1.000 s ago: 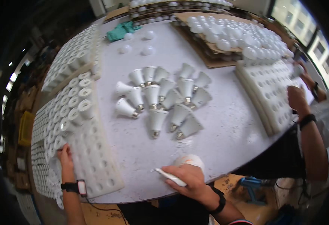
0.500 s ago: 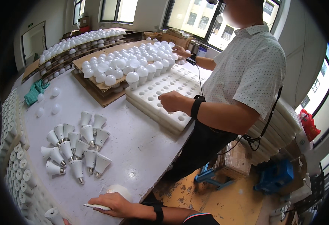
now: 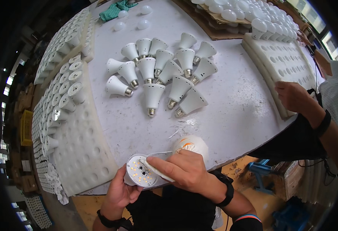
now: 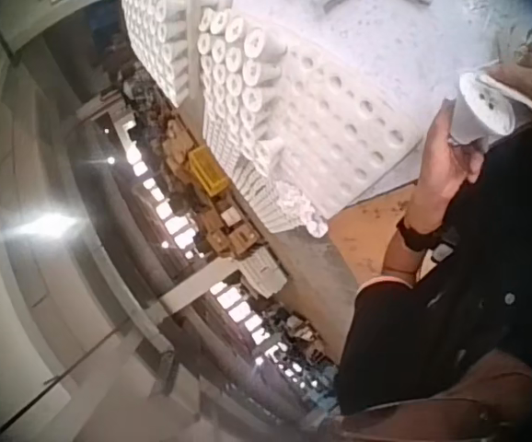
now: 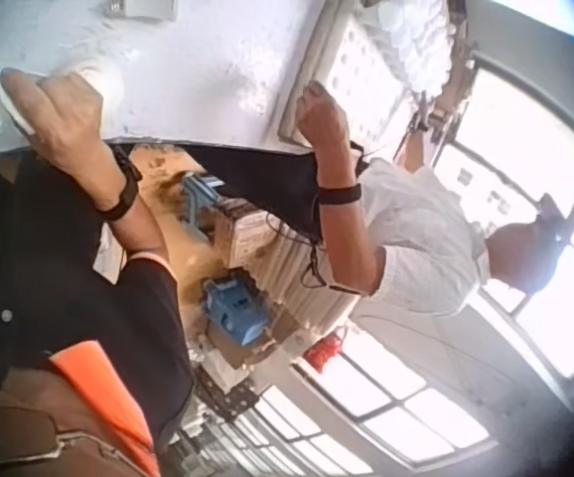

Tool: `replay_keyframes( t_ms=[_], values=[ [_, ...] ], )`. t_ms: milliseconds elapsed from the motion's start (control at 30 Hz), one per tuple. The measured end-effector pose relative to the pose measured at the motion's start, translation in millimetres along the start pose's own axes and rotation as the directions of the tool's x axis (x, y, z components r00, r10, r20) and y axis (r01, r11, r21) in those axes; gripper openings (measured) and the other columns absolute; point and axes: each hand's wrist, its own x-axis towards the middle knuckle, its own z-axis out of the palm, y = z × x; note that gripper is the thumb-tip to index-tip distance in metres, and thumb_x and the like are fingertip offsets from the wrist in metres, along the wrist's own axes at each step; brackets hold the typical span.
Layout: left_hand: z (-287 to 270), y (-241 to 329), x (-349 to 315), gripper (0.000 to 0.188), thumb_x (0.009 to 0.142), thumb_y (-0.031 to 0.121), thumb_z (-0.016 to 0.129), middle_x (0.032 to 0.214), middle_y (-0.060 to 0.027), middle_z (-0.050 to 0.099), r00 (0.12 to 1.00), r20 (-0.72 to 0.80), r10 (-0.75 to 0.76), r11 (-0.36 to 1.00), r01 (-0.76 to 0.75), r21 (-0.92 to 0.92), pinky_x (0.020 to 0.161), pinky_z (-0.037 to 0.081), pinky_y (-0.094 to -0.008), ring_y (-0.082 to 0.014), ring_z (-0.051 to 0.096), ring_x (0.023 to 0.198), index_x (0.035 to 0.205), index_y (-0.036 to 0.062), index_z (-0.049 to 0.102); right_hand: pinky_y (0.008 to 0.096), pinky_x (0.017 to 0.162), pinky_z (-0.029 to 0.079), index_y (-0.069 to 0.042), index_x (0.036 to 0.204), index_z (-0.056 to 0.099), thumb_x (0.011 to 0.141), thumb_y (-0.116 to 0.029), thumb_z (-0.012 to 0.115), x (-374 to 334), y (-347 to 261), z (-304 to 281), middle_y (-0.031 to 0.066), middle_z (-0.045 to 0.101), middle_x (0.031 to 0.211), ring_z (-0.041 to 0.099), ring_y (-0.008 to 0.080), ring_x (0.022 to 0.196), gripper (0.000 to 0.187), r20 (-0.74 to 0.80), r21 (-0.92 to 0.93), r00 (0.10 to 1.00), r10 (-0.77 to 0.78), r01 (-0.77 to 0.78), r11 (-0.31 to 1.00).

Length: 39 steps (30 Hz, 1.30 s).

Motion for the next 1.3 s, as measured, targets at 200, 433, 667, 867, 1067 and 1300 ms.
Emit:
replay_keyframes(
  t_ms=[200, 433, 667, 867, 1067, 1300],
  values=[
    [-1.3, 4.9, -0.3, 0.040, 0.090, 0.036, 0.029, 0.064, -0.0141, 0.057, 1.000, -0.009, -0.003, 0.999, 0.003, 0.043, 0.030, 0.038, -0.0243, -0.0174, 0.051, 0.039, 0.095, 0.0022, 0.051, 0.0241, 0.040, 0.034, -0.007, 0.104, 0.059, 0.058, -0.011, 0.064, 1.5, 1.9, 3.5, -0.0021, 0.044, 0.056, 0.042, 0.0108, 0.044, 0.046, 0.021, -0.051, 1.000, -0.022, 0.024, 0.998],
    [-1.2, 3.1, 1.2, 0.041, 0.090, 0.036, 0.031, 0.064, -0.0137, 0.057, 1.000, -0.019, -0.008, 0.998, 0.010, 0.068, 0.030, 0.038, -0.0247, -0.0172, 0.052, 0.040, 0.095, -0.0001, 0.051, 0.0238, 0.041, 0.034, -0.005, 0.103, 0.060, 0.057, -0.012, 0.064, 3.2, 0.5, 1.4, -0.0021, 0.045, 0.057, 0.042, 0.0101, 0.045, 0.046, 0.055, -0.032, 0.998, -0.029, 0.031, 0.999],
    [-9.6, 1.9, 1.1, 0.042, 0.089, 0.034, 0.033, 0.070, -0.0159, 0.059, 0.997, 0.033, 0.063, 0.985, -0.067, 0.158, 0.037, 0.043, -0.0256, -0.0174, 0.054, 0.046, 0.102, -0.0034, 0.048, 0.0242, 0.041, 0.033, -0.006, 0.100, 0.061, 0.056, -0.015, 0.071, -1.6, 2.8, 3.8, -0.0012, 0.046, 0.055, 0.042, 0.0116, 0.043, 0.046, 0.016, -0.023, 1.000, -0.020, 0.021, 1.000],
    [-11.1, 6.7, -7.0, 0.040, 0.088, 0.025, 0.038, 0.094, -0.0188, 0.057, 0.976, -0.003, 0.216, 0.949, -0.209, 0.235, 0.053, 0.051, -0.0294, -0.0232, 0.060, 0.071, 0.113, -0.0062, 0.042, 0.0256, 0.044, 0.037, -0.004, 0.094, 0.058, 0.055, -0.011, 0.062, -2.4, 2.7, 3.3, -0.0003, 0.043, 0.061, 0.043, 0.0132, 0.047, 0.040, 0.067, -0.030, 0.998, -0.011, 0.013, 0.999],
    [-9.7, 8.8, -7.2, 0.037, 0.082, 0.003, 0.044, 0.110, -0.0221, 0.050, 0.934, 0.085, 0.346, 0.919, -0.356, 0.171, 0.078, 0.051, -0.0426, -0.0303, 0.055, 0.096, 0.118, -0.0071, 0.040, 0.0256, 0.046, 0.038, -0.007, 0.090, 0.056, 0.053, -0.012, 0.064, -1.5, 0.7, -0.4, 0.0000, 0.046, 0.065, 0.045, 0.0138, 0.049, 0.038, 0.129, -0.056, 0.990, 0.049, -0.042, 0.998],
    [-7.5, 11.8, -7.9, 0.028, 0.075, -0.003, 0.045, 0.115, -0.0243, 0.044, 0.899, 0.125, 0.420, 0.885, -0.437, 0.164, 0.085, 0.046, -0.0448, -0.0339, 0.049, 0.104, 0.101, -0.0068, 0.054, 0.0270, 0.046, 0.037, -0.008, 0.085, 0.054, 0.051, -0.015, 0.067, -4.2, 0.4, 0.0, 0.0008, 0.045, 0.066, 0.045, 0.0160, 0.050, 0.038, 0.155, -0.017, 0.987, 0.050, -0.048, 0.999]
  ],
)
